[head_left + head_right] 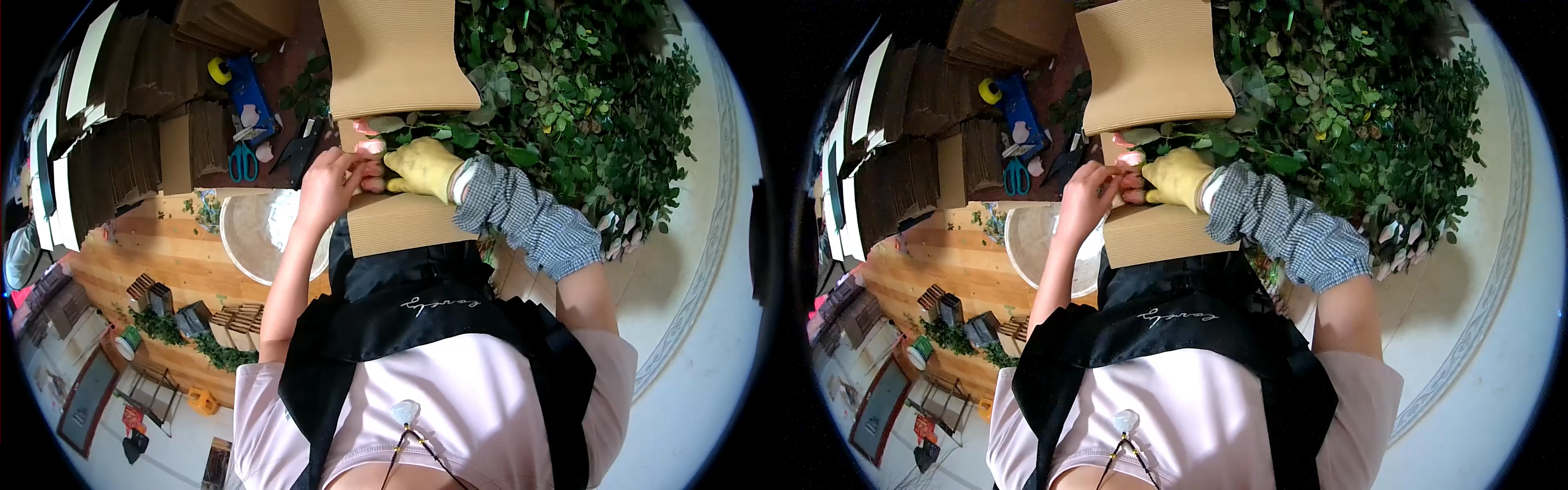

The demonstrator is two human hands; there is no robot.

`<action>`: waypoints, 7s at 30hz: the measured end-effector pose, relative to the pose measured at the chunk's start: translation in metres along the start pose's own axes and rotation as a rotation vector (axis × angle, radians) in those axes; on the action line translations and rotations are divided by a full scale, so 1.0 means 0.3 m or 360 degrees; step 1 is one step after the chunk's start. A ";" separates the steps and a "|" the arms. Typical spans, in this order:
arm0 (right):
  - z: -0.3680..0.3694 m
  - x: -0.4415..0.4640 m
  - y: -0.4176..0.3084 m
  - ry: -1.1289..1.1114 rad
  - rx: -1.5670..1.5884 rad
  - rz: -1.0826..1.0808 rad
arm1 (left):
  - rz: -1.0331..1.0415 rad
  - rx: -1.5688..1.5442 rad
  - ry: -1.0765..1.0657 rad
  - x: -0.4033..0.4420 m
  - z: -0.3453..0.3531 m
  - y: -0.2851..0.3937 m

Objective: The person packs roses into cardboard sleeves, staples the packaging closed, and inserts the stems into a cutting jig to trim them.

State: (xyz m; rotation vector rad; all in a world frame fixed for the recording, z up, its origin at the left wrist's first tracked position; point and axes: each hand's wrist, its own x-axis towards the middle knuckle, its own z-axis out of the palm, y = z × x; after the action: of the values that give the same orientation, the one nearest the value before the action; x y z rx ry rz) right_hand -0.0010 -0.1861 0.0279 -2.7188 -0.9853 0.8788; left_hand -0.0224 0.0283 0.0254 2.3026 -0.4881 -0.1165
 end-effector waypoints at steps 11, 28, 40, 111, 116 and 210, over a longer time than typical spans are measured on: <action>0.055 0.037 -0.016 0.0144 -0.0138 -0.0182 | 0.0493 0.0136 -0.0023 -0.014 0.054 -0.046; -0.023 -0.004 0.028 0.0295 0.0050 0.0439 | 0.0448 0.0276 -0.0278 -0.001 0.037 -0.046; 0.052 0.026 0.057 0.0495 0.0145 0.0355 | -0.0649 -0.0274 0.0227 0.075 0.231 -0.167; -0.365 -0.233 0.227 0.1754 0.1576 0.0007 | -0.0358 0.0524 -0.0367 0.001 0.156 0.139; -0.375 -0.347 0.345 0.0115 0.2176 -0.0625 | -0.0204 0.0358 -0.0431 0.009 0.144 0.130; 0.014 -0.123 0.727 0.0348 -0.0600 0.1261 | -0.0103 0.0871 -0.0752 0.049 0.071 0.263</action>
State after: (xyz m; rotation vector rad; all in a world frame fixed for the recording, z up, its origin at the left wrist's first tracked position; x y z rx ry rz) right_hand 0.0937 -0.3795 -0.0224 -3.4862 0.0162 0.4642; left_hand -0.0382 -0.0419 0.0672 2.8335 -0.7548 -0.6389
